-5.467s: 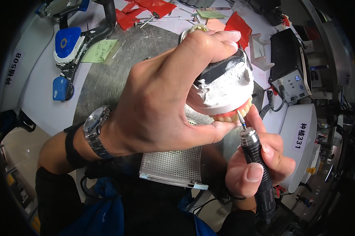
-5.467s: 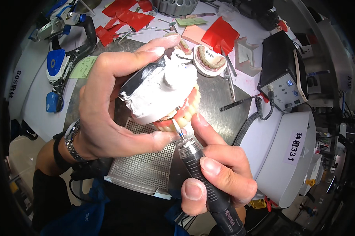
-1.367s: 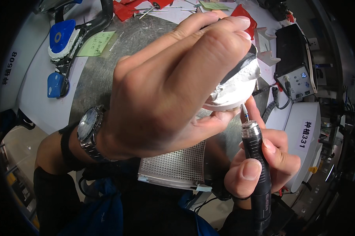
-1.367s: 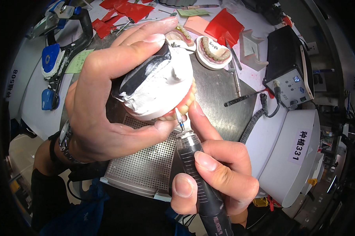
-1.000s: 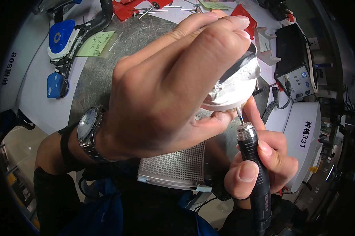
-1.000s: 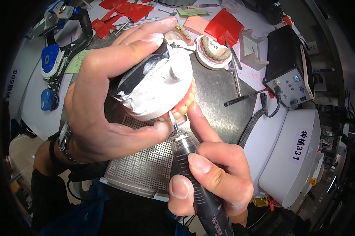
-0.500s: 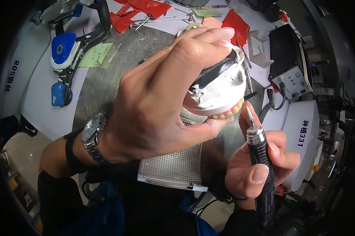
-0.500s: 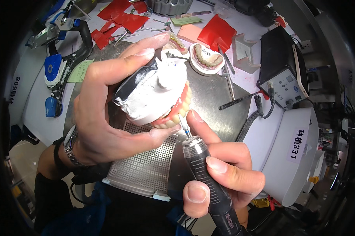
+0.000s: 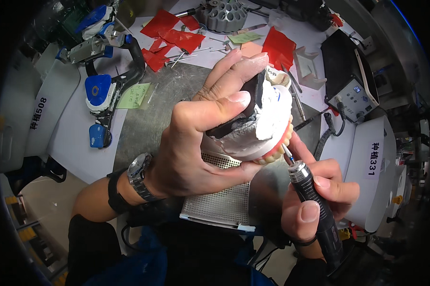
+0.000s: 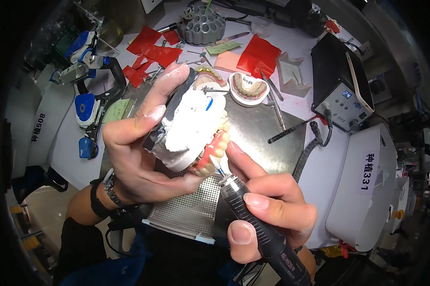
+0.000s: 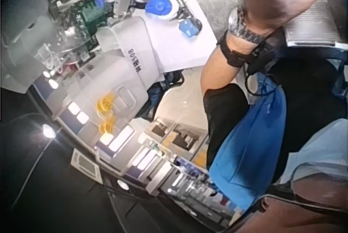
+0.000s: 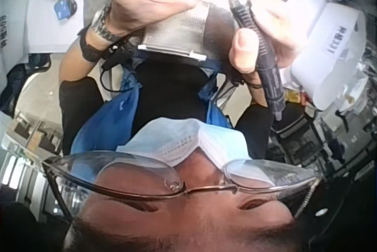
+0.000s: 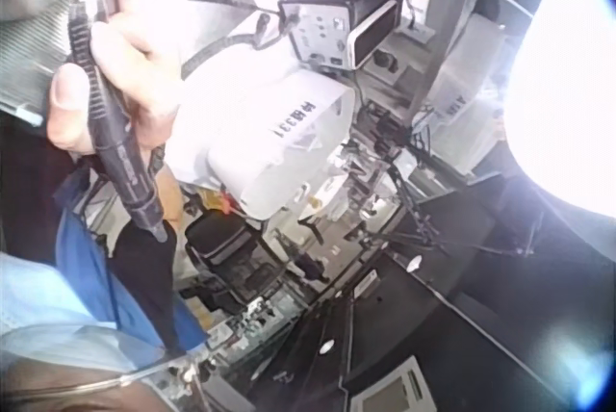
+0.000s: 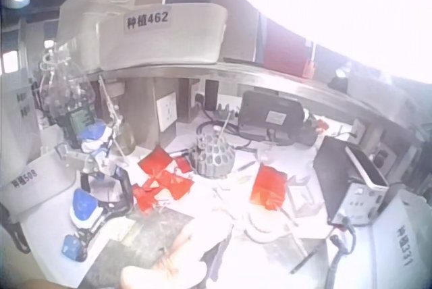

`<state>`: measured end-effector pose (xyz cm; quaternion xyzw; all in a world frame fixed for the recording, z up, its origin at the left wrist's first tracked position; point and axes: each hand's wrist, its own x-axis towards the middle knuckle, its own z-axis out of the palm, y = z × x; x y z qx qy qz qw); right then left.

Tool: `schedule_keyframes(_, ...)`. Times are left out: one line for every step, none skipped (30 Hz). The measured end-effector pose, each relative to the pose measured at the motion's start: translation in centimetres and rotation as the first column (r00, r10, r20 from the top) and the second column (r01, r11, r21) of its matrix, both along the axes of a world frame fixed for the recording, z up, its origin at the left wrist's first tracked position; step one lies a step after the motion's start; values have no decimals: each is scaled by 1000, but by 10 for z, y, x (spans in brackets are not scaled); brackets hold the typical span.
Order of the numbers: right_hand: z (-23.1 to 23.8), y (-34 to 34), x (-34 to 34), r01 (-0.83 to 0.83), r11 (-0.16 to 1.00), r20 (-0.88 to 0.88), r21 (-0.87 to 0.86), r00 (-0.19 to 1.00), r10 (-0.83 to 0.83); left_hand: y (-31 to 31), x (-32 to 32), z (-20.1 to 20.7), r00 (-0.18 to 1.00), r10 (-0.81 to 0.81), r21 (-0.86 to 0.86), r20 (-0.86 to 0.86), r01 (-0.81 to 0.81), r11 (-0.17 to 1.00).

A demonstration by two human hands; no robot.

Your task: Polishing and refining the edges and surface of a dental model using a hand-held rotary tool.

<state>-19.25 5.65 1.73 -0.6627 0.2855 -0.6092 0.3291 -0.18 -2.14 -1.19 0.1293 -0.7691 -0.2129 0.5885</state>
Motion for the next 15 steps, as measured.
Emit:
schedule_keyframes(0,0,0,3,1000,7,1,1000,-3,-1,0,1,1000,16,-31,3,-16,999)
schedule_keyframes(-1,1,0,14,1000,-19,-9,1000,-14,-1,1,2,1000,13,-28,9,-13,1000)
schedule_keyframes(-2,2,-1,25,1000,-45,-18,999,-25,0,2,4,999,32,-35,38,-31,999)
schedule_keyframes(-1,2,-1,24,1000,-39,-14,999,-24,0,3,5,996,54,-41,68,-52,998)
schedule_keyframes(-1,2,0,33,999,-63,-3,997,-33,0,3,6,996,55,-37,73,-53,998)
schedule_keyframes(0,3,0,43,999,-88,9,995,-42,-1,4,6,995,59,-54,78,-55,997)
schedule_keyframes(1,3,0,46,999,-88,11,995,-45,-3,3,6,995,60,-75,77,-54,996)
schedule_keyframes(2,4,0,51,999,-96,13,994,-49,-4,3,6,995,56,-73,76,-51,996)
schedule_keyframes(3,5,0,56,998,-104,16,993,-54,-4,3,6,997,46,-83,68,-41,996)
schedule_keyframes(4,4,-2,55,998,-101,21,993,-53,-5,4,4,997,40,-91,65,-34,995)
schedule_keyframes(5,3,-6,29,999,-145,27,989,-25,-5,5,4,997,40,-85,68,-34,996)
schedule_keyframes(6,3,-8,4,999,-188,33,982,3,-5,5,4,995,52,-99,82,-44,994)
schedule_keyframes(4,3,-7,7,999,-186,39,983,0,-5,5,4,994,60,-113,95,-49,992)
schedule_keyframes(2,3,-5,23,999,-157,31,987,-17,-5,5,4,994,56,-108,97,-46,993)
schedule_keyframes(0,2,-4,38,999,-128,23,991,-35,-5,6,4,993,50,-102,106,-39,994)
